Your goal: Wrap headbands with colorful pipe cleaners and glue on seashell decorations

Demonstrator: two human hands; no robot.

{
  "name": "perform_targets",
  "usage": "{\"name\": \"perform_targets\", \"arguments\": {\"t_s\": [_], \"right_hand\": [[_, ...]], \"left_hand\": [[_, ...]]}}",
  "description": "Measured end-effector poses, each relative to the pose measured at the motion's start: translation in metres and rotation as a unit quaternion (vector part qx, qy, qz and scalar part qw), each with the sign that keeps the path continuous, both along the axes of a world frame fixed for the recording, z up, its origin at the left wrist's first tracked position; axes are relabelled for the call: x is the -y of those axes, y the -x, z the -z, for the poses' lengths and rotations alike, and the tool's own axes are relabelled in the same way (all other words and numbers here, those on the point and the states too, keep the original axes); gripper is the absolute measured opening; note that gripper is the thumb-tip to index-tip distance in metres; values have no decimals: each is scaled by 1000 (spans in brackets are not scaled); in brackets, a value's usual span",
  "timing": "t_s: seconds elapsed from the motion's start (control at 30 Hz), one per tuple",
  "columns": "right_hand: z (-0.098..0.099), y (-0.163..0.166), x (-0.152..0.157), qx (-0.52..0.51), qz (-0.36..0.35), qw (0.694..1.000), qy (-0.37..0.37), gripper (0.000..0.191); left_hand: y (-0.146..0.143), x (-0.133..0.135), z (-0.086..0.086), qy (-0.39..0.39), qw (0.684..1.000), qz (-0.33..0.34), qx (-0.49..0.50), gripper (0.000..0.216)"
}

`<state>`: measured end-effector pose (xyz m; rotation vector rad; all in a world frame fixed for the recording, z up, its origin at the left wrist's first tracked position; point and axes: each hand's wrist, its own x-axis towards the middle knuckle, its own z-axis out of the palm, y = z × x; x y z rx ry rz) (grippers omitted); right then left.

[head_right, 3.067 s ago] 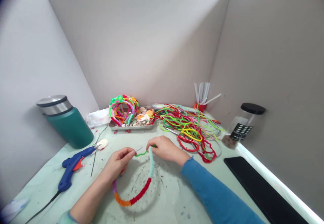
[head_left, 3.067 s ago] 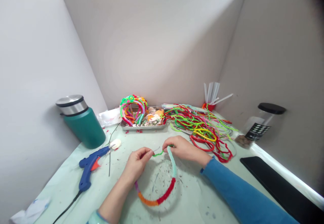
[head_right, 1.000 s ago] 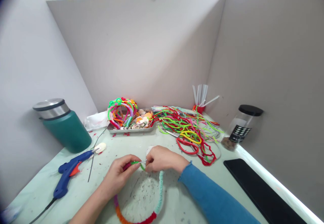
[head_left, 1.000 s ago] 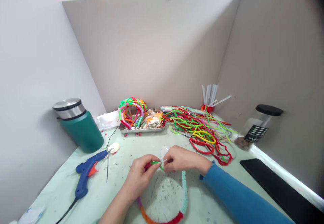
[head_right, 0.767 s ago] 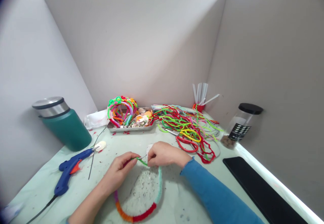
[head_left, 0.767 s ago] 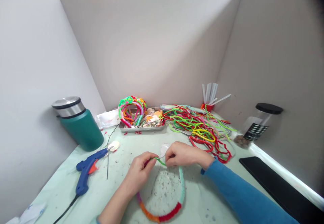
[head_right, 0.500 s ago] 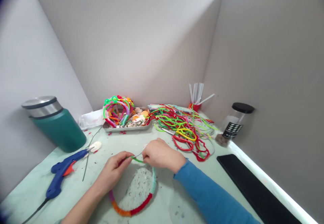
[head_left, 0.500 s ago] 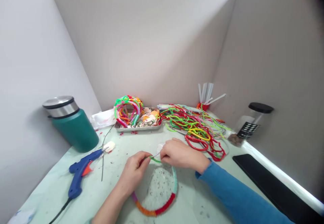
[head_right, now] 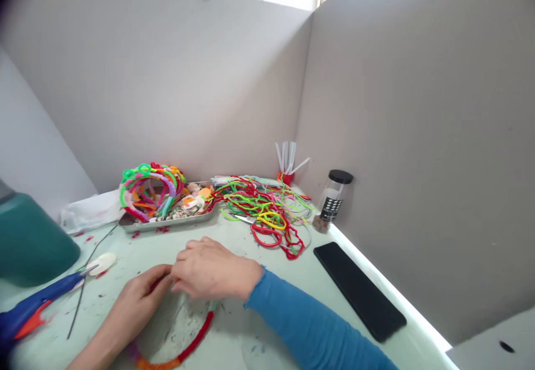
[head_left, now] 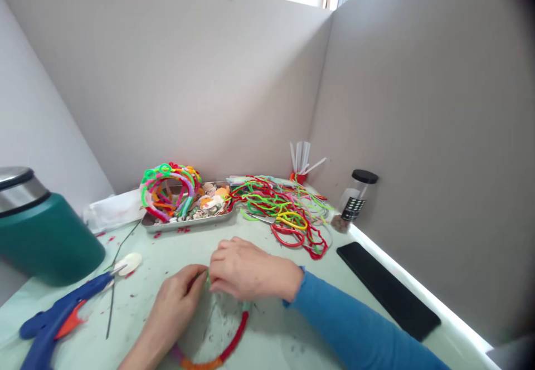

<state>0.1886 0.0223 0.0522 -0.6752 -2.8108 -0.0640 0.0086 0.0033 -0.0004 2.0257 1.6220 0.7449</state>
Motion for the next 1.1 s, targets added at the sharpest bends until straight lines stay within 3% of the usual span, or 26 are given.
{"name": "perform_targets", "arguments": {"t_s": [0.1,0.27,0.4,0.7,1.1], "right_hand": [[2,1,-3,-65,0,998,25,25],[16,-7,-25,-172,108,968,150,21],[29,-13,-36,-159,155,938,266,20],[30,-14,-35,-226,143,920,286,25],[34,-16,-35,-104,126,901,401,22]], "left_hand": [[-4,4,-1,-6,998,58,-4,25],[-8,10,-8,1,987,159,18,28],[-9,12,-11,2,991,131,35,28],[-12,13,-9,-7,994,72,77,17],[-8,13,-6,-24,995,44,91,17]]}}
